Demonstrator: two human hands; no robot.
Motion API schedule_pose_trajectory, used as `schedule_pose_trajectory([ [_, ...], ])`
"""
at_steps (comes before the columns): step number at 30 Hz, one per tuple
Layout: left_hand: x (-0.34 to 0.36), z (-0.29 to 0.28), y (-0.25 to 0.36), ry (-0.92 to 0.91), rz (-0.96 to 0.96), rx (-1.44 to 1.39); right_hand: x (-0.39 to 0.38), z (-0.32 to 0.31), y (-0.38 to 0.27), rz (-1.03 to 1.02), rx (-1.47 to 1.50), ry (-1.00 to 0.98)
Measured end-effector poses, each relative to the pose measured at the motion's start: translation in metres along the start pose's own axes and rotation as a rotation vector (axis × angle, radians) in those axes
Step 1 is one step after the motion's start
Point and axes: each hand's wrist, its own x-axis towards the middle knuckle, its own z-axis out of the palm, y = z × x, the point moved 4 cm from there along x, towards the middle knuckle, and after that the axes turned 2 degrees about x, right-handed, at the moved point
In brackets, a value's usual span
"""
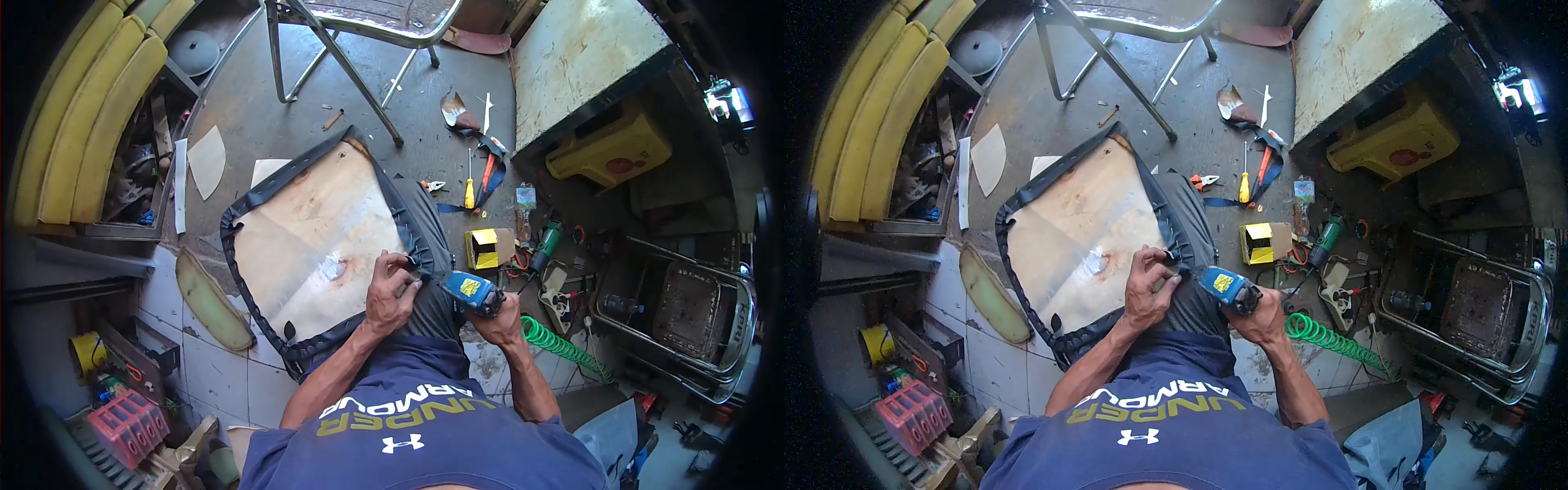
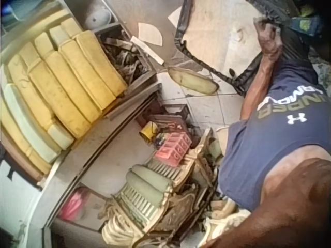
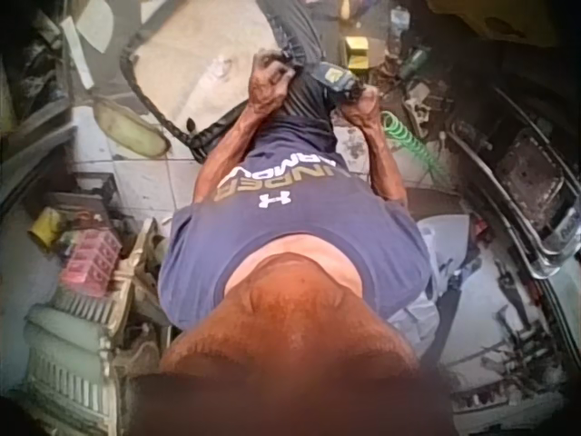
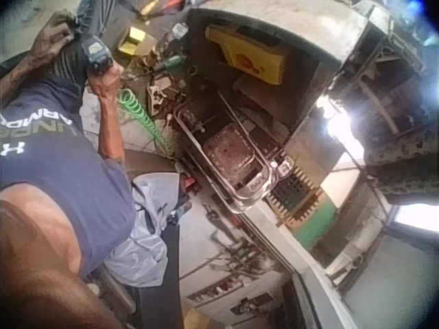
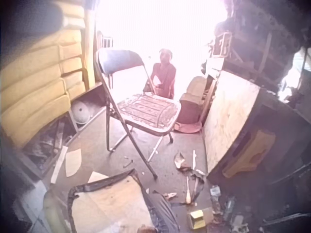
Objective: The person reupholsters a chair seat by stretching a black fabric cover over a padded wooden board and securing it with a pneumatic stapler.
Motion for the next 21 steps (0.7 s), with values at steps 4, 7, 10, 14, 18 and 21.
schedule_pose_trajectory([
  [4,0.005,-0.001,-0.005,0.015,-0.068,-0.039,0.011,0.006,-0.014,-0.027,0.046,0.005],
  [7,0.005,-0.004,-0.001,0.008,0.018,0.140,0.019,0.010,-0.019,-0.023,0.014,-0.026],
  [10,0.008,-0.004,-0.001,0.015,-0.038,0.047,0.027,0.015,-0.024,-0.053,-0.004,-0.032],
  [14,0.011,-0.006,0.002,-0.015,-0.027,0.111,0.029,0.021,-0.020,-0.042,0.015,-0.035],
  [18,0.010,-0.003,0.001,-0.002,-0.014,0.113,0.028,0.027,-0.015,0.078,-0.045,-0.070],
  [21,0.010,-0.004,0.002,0.003,0.005,0.151,0.029,0.022,-0.032,0.098,0.023,-0.049],
])
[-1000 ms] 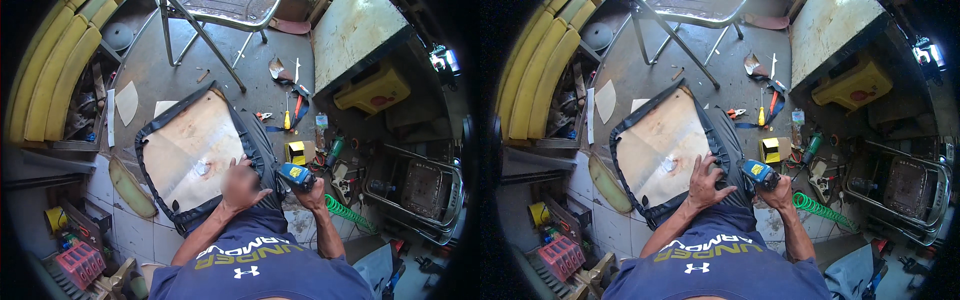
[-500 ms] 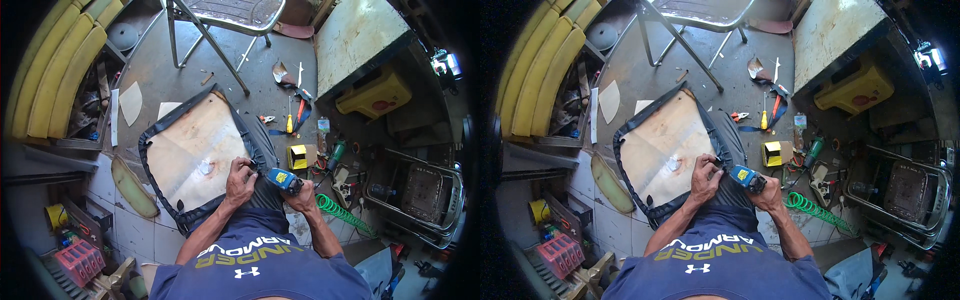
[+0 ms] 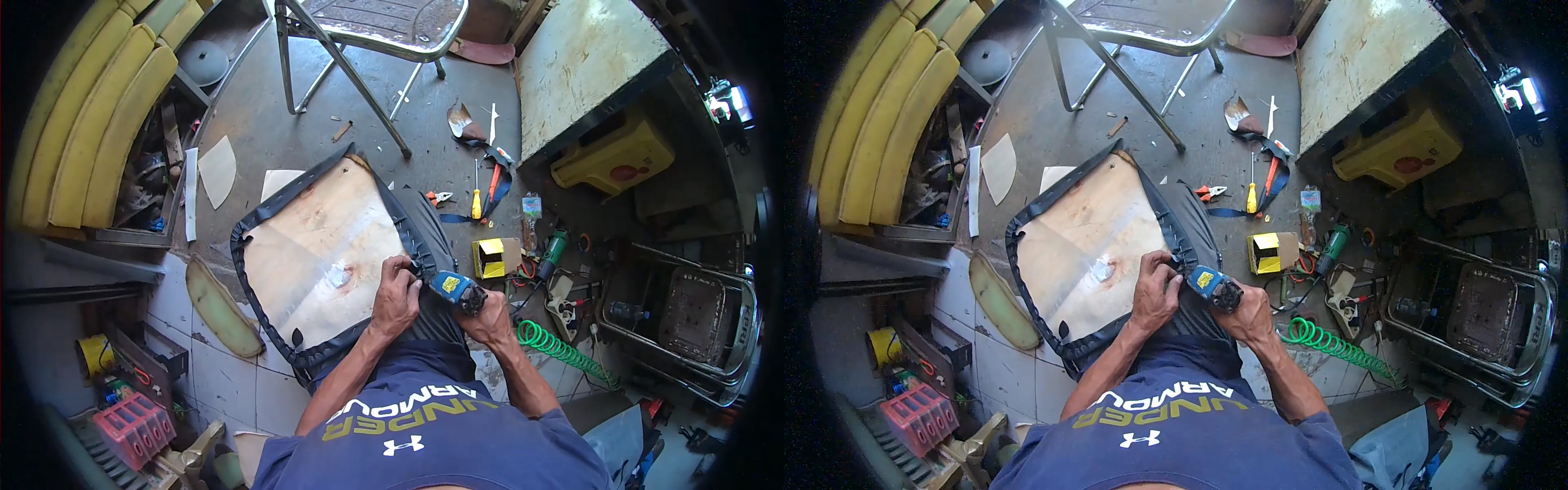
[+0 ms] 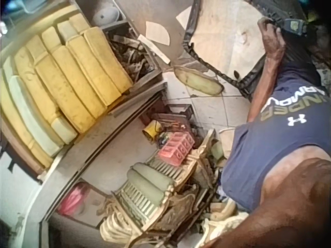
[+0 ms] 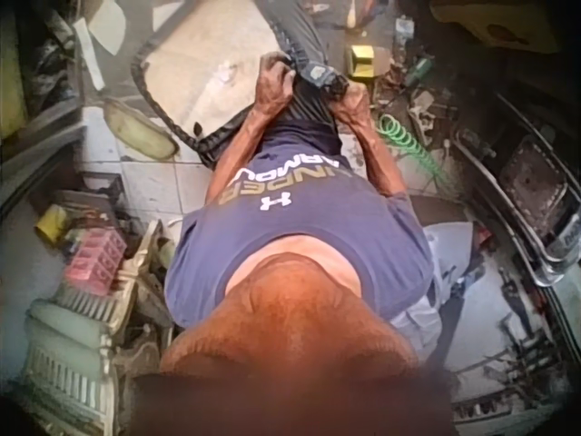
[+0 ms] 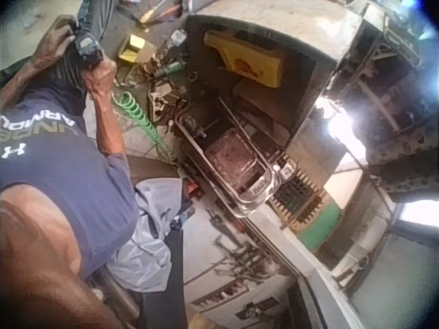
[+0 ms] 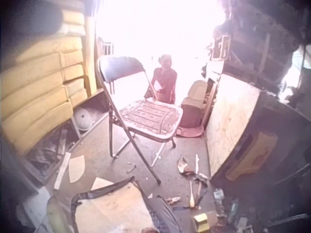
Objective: The person reupholsters a chair seat by stretching a black fabric cover over a padded wooden board and securing it with a pneumatic stapler.
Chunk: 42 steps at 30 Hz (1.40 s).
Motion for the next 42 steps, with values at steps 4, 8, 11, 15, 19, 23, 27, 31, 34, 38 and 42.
schedule_pose_trajectory([
  [4,0.003,0.002,0.002,-0.033,-0.056,0.005,-0.010,-0.007,-0.001,-0.034,-0.008,-0.011],
  [8,0.004,0.001,0.004,-0.091,-0.034,0.068,-0.012,-0.001,-0.002,-0.052,0.023,-0.021],
  [11,0.005,-0.002,0.003,-0.132,-0.044,0.043,-0.009,0.000,-0.005,-0.027,-0.007,-0.024],
  [15,-0.005,-0.021,0.014,-0.155,0.111,0.151,-0.010,0.004,0.007,-0.002,-0.039,-0.012],
  [19,-0.026,-0.027,0.021,-0.210,0.167,0.259,-0.019,0.005,0.009,-0.024,0.003,0.008],
  [23,-0.018,-0.015,0.012,-0.196,0.166,0.277,-0.017,0.008,0.011,0.021,0.010,-0.012],
  [27,-0.016,-0.012,0.000,-0.140,0.073,0.087,-0.013,0.005,0.008,0.073,-0.014,-0.027],
  [31,-0.014,-0.008,-0.008,-0.121,0.030,0.016,-0.010,0.010,0.019,0.093,-0.037,-0.018],
  [34,-0.013,-0.007,-0.007,-0.120,0.019,0.000,-0.012,0.006,0.012,0.094,-0.045,-0.007],
  [38,-0.012,-0.006,-0.004,-0.120,0.023,0.003,-0.014,0.006,0.014,0.080,-0.044,0.016],
  [42,-0.015,-0.009,-0.004,-0.103,0.018,0.003,-0.015,0.005,0.012,0.101,-0.020,-0.003],
])
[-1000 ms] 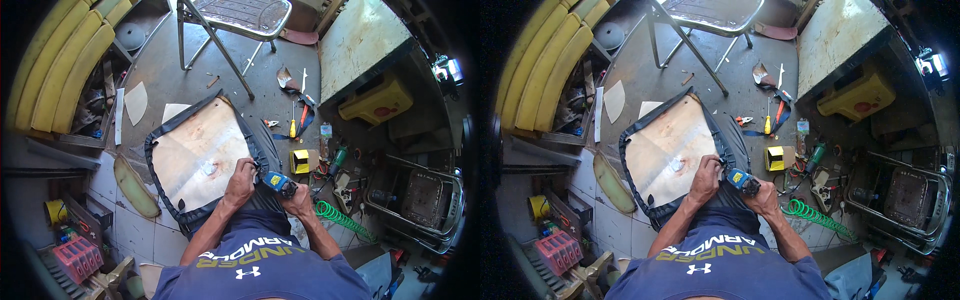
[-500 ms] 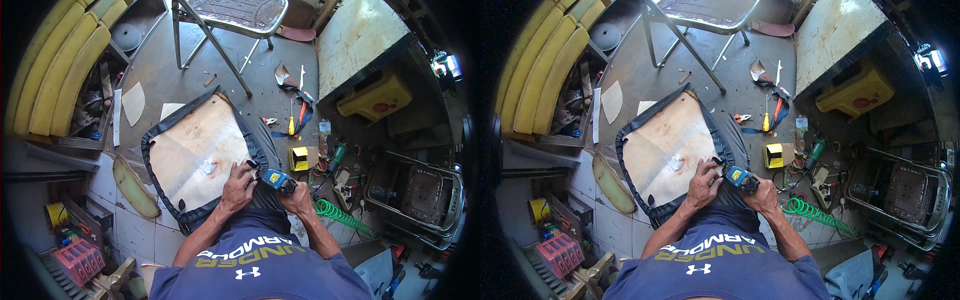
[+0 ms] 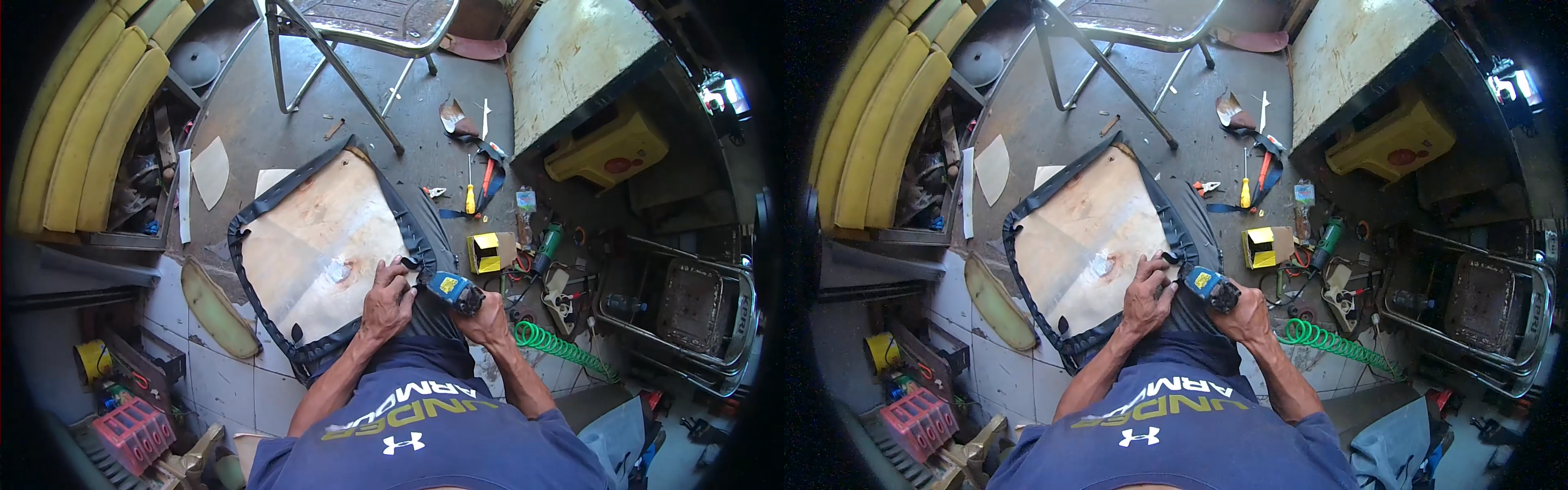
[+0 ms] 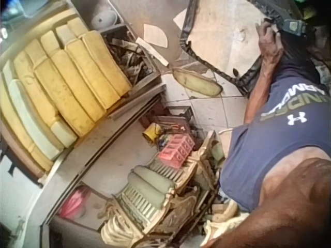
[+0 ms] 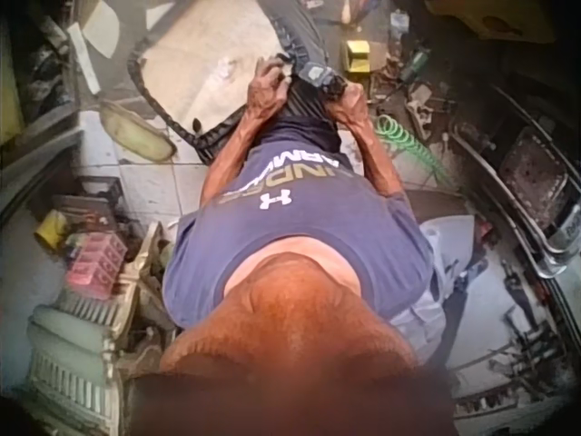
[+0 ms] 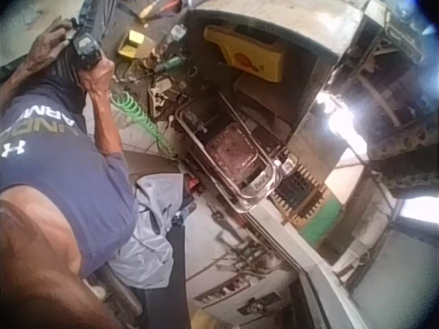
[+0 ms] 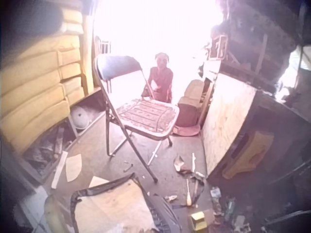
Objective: The person reupholsters a chair seat by stretching a black fabric cover over a padded wooden board and securing it with a pneumatic stapler.
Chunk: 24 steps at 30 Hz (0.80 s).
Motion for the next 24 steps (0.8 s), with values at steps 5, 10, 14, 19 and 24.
schedule_pose_trajectory([
  [5,0.004,0.002,0.004,-0.009,-0.002,-0.001,-0.019,-0.014,0.017,0.015,0.048,0.129],
  [10,0.023,-0.008,0.020,0.012,-0.015,0.030,-0.042,-0.032,0.034,-0.013,-0.018,0.361],
  [14,0.024,-0.015,0.029,0.071,-0.046,0.149,-0.073,-0.044,0.023,-0.010,0.131,0.555],
  [19,0.008,0.003,0.082,0.083,0.194,0.355,-0.115,-0.053,0.046,0.038,-0.031,0.784],
  [24,-0.005,0.040,0.133,-0.240,0.395,0.192,-0.129,-0.058,0.057,-0.005,-0.008,0.857],
])
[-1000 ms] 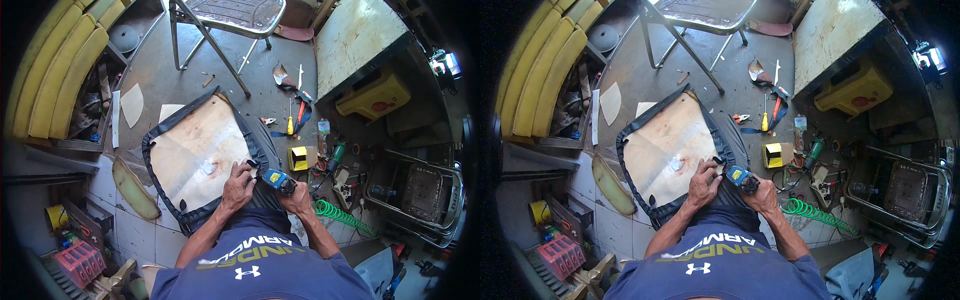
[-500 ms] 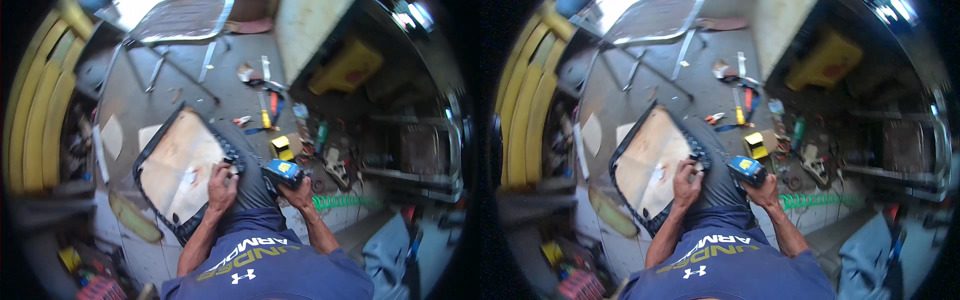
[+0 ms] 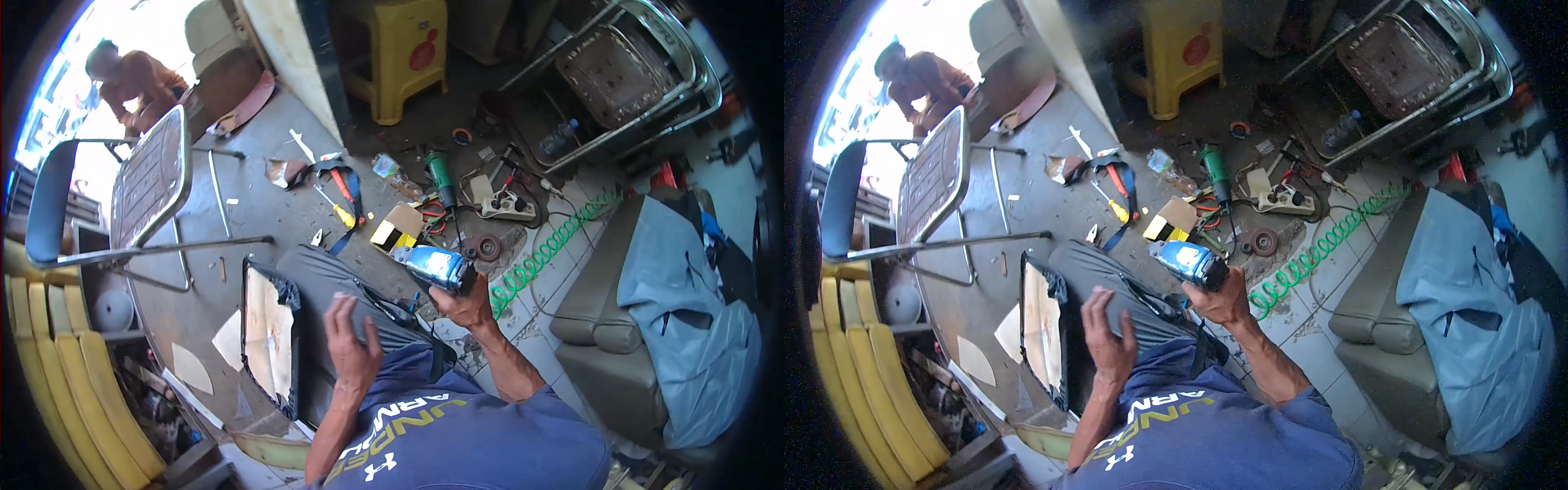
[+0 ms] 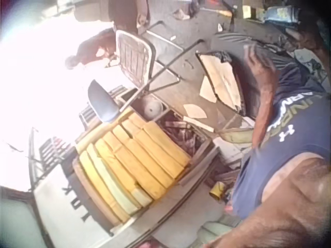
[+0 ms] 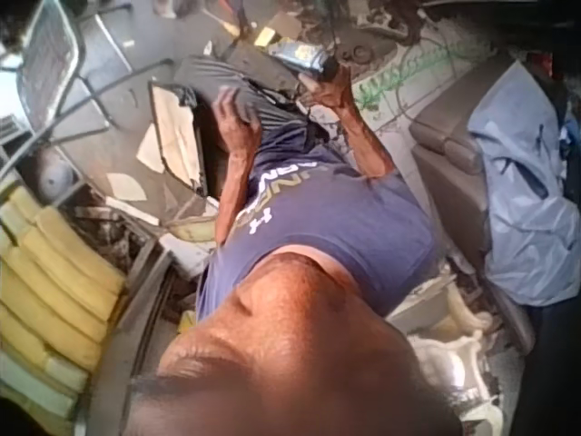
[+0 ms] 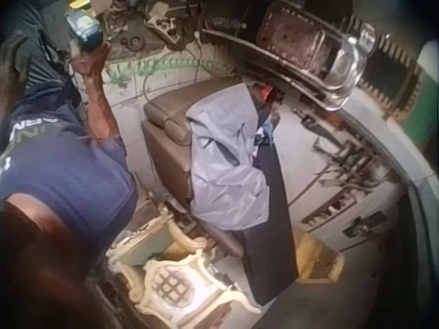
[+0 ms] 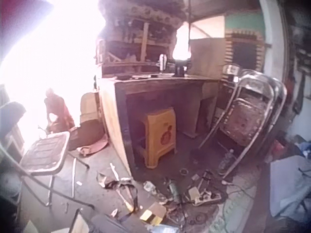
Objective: The person reupholsters a chair seat by stretching a black fabric cover over a padded wooden board and securing it with a pneumatic stapler.
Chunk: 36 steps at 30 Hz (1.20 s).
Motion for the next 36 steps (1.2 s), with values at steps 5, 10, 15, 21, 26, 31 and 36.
schedule_pose_trajectory([
  [5,0.001,0.056,0.025,-0.351,-0.116,-0.406,-0.003,-0.002,-0.015,0.326,0.562,-0.032],
  [10,0.014,0.059,0.016,-0.345,-0.095,-0.439,0.000,0.004,-0.027,0.607,0.980,-0.099],
  [15,0.002,0.048,0.011,-0.160,-0.060,-0.157,0.001,0.024,-0.028,0.712,1.162,-0.085],
  [21,-0.038,0.049,-0.051,-0.523,-0.414,-0.198,0.036,0.025,-0.006,0.943,1.468,0.031],
  [26,-0.068,0.064,-0.051,-0.639,-0.837,-0.899,0.057,0.066,0.063,0.903,0.938,-0.291],
  [31,-0.059,0.066,-0.056,-0.512,-0.991,-0.814,0.036,0.108,0.177,0.924,0.478,-0.540],
  [36,-0.047,0.063,-0.061,-0.485,-1.027,-0.871,0.047,0.120,0.146,0.768,0.495,-0.248],
])
